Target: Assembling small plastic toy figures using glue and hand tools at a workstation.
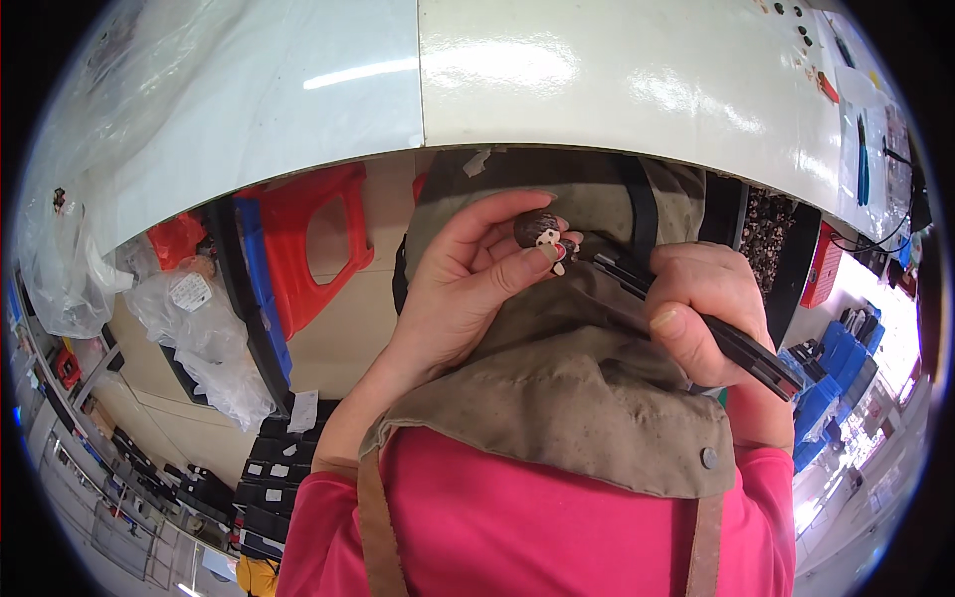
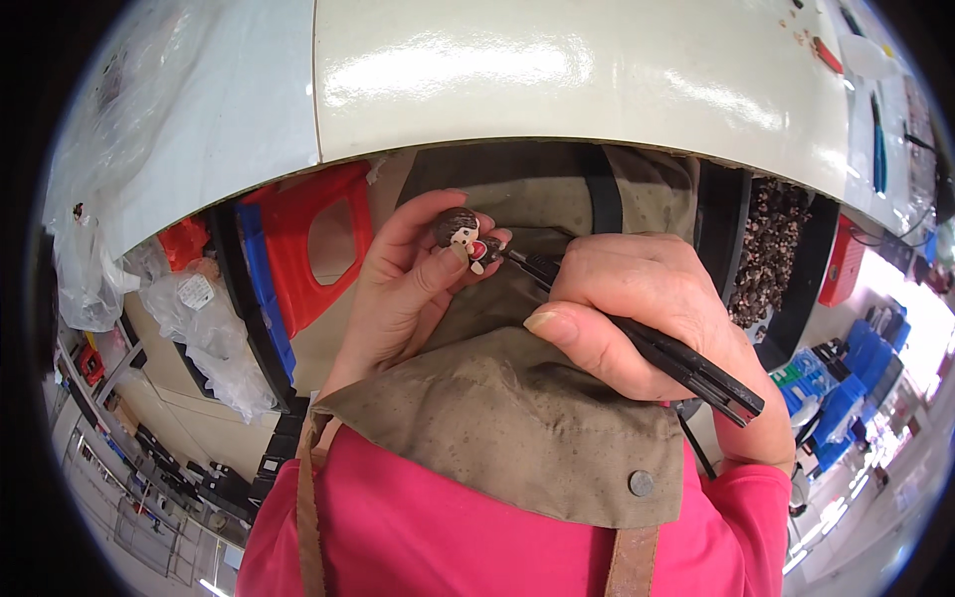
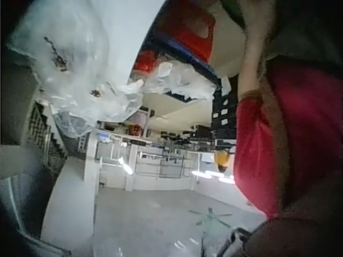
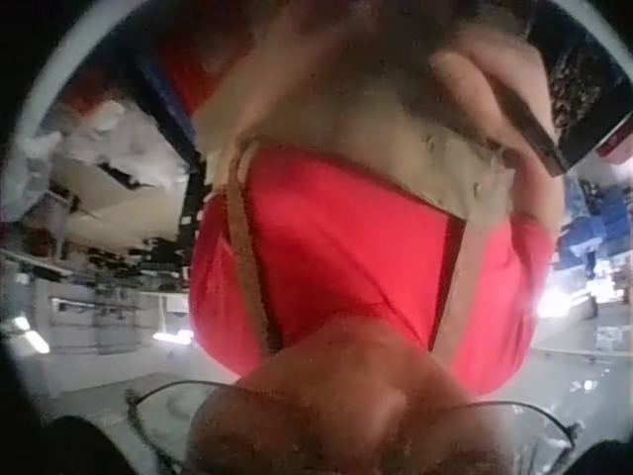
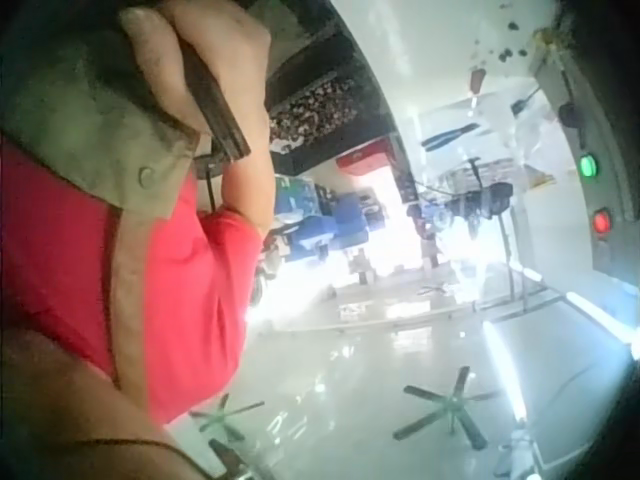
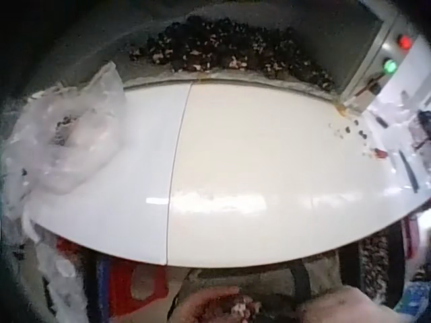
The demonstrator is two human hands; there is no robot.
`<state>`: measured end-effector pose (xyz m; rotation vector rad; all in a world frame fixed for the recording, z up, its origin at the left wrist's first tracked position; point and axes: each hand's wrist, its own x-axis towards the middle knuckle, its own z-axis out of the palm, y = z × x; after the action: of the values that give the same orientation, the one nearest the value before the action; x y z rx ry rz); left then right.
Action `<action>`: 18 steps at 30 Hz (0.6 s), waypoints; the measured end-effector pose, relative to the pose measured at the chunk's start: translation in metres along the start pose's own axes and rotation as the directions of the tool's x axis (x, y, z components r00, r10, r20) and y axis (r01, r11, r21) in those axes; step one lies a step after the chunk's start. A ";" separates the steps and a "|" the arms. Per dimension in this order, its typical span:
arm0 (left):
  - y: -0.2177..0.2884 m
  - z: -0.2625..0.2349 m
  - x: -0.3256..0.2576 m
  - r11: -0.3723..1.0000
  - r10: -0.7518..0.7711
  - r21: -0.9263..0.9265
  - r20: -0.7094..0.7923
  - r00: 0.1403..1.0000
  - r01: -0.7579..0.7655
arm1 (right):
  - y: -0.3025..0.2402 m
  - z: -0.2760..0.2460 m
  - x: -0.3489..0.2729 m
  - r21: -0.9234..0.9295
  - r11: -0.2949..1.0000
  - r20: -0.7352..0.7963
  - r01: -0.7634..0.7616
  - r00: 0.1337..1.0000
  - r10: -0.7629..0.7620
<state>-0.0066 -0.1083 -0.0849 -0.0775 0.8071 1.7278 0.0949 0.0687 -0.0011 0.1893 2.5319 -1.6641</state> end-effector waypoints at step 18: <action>-0.002 -0.002 0.003 1.000 -0.004 0.025 0.012 1.000 0.004 | 0.004 0.011 0.005 -0.047 0.998 -0.028 0.033 0.999 -0.034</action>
<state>-0.0068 -0.1065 -0.0888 -0.0518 0.8184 1.7126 0.0909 0.0605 -0.0102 0.1688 2.6065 -1.6241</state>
